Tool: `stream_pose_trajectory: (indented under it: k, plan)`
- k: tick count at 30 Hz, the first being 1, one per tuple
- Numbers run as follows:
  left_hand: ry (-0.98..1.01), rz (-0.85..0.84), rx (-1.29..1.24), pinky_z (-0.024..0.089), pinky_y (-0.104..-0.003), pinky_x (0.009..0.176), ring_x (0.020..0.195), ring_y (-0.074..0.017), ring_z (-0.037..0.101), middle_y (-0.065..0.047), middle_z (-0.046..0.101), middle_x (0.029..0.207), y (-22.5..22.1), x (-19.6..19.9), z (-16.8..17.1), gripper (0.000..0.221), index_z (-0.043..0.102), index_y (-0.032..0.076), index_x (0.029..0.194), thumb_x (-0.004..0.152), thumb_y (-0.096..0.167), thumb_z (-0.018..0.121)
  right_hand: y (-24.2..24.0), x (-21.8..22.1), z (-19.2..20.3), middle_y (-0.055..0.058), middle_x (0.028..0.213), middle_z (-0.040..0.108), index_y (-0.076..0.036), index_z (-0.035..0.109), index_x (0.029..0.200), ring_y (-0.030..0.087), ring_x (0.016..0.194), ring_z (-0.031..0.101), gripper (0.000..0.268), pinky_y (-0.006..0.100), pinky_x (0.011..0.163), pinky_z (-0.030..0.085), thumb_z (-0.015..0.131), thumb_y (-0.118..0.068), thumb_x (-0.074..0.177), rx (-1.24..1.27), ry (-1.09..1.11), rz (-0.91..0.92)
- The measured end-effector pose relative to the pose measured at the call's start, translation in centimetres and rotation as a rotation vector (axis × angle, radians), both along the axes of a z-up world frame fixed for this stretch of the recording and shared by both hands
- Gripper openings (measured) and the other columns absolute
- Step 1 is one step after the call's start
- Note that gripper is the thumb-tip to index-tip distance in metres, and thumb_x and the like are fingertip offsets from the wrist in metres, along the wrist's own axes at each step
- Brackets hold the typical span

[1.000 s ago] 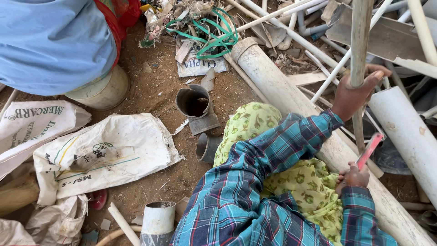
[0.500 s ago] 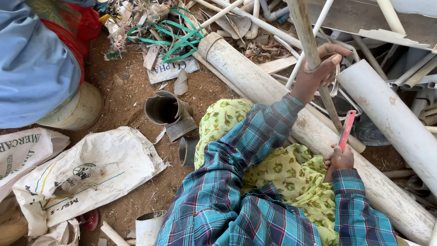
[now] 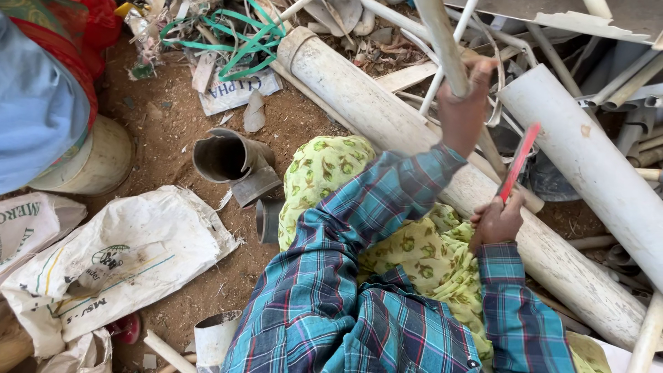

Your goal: The person saws a long PVC pipe using a small red hacksaw blade, holding the pipe with one hand while moving the blade back and forth across a marked section until the pipe is cut.

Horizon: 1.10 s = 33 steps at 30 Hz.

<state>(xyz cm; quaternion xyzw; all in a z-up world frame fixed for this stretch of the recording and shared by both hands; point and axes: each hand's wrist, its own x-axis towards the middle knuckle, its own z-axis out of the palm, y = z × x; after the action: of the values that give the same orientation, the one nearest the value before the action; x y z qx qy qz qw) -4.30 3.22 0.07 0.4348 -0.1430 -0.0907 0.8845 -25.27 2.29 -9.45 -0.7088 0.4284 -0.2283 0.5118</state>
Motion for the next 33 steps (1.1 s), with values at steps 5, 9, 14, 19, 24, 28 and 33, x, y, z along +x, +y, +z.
stream_pose_trajectory:
  k: [5,9,14,19,24,28,33]
  plan:
    - [-0.015,-0.011,-0.077,0.035,-0.019,0.042,0.053,0.0005,0.045,0.005,0.058,0.072,0.8,1.4,1.7,0.028,0.068,0.004,0.113,0.106,0.032,0.063,-0.6,0.2,0.4,0.010,0.074,0.063,-0.003,0.045,0.131,0.015,0.049,0.055,0.028,0.032,0.039,0.048,0.037,-0.014,0.107,0.222,0.106,-0.123]
    - [-0.089,-0.035,-0.051,0.030,-0.018,0.046,0.051,0.0027,0.042,0.007,0.054,0.067,0.7,0.1,1.7,0.027,0.069,0.003,0.106,0.111,0.029,0.062,1.2,0.3,0.8,0.009,0.073,0.063,0.002,0.042,0.127,0.012,0.052,0.056,0.024,0.027,0.046,0.050,0.039,-0.016,0.111,0.057,-0.140,0.176]
    - [-0.012,-0.074,-0.067,0.031,-0.019,0.045,0.053,0.0008,0.043,0.009,0.050,0.067,0.2,1.8,-0.7,0.017,0.071,0.007,0.109,0.106,0.023,0.065,-0.4,1.2,-0.6,0.006,0.062,0.056,-0.004,0.047,0.120,0.014,0.045,0.050,0.021,0.031,0.039,0.040,0.038,-0.020,0.108,0.130,0.100,-0.115]
    - [0.175,-0.235,-0.232,0.034,-0.026,0.046,0.055,-0.0074,0.047,0.003,0.054,0.072,-0.2,4.5,-3.9,0.012,0.067,0.008,0.112,0.101,0.008,0.069,-1.0,1.0,-2.4,0.005,0.062,0.059,-0.007,0.052,0.113,0.015,0.049,0.060,0.024,0.033,0.039,0.045,0.039,-0.023,0.102,0.004,0.121,-0.105]
    - [-0.180,-0.519,-0.128,0.031,-0.027,0.051,0.055,-0.0073,0.037,0.003,0.045,0.068,3.4,3.0,-1.3,0.023,0.071,0.005,0.120,0.110,0.023,0.060,2.7,0.1,-1.4,0.005,0.068,0.062,-0.007,0.049,0.123,0.014,0.052,0.060,0.027,0.032,0.045,0.050,0.042,-0.030,0.112,-0.006,0.012,0.083]
    - [-0.418,-0.790,-0.237,0.036,-0.028,0.051,0.051,-0.0090,0.036,0.001,0.041,0.065,5.7,5.0,2.9,0.027,0.071,0.007,0.116,0.117,0.031,0.057,-1.1,1.5,1.2,0.004,0.068,0.058,-0.009,0.048,0.129,0.014,0.047,0.057,0.029,0.032,0.039,0.051,0.039,-0.023,0.106,0.185,0.279,-0.142]
    - [-0.597,-0.919,-0.258,0.034,-0.023,0.040,0.043,-0.0055,0.033,0.000,0.042,0.061,4.6,5.9,3.9,0.033,0.070,0.005,0.116,0.113,0.035,0.056,-0.1,0.5,2.7,0.003,0.064,0.060,-0.010,0.039,0.140,0.012,0.045,0.054,0.035,0.027,0.039,0.048,0.039,-0.021,0.107,0.189,0.114,-0.005]
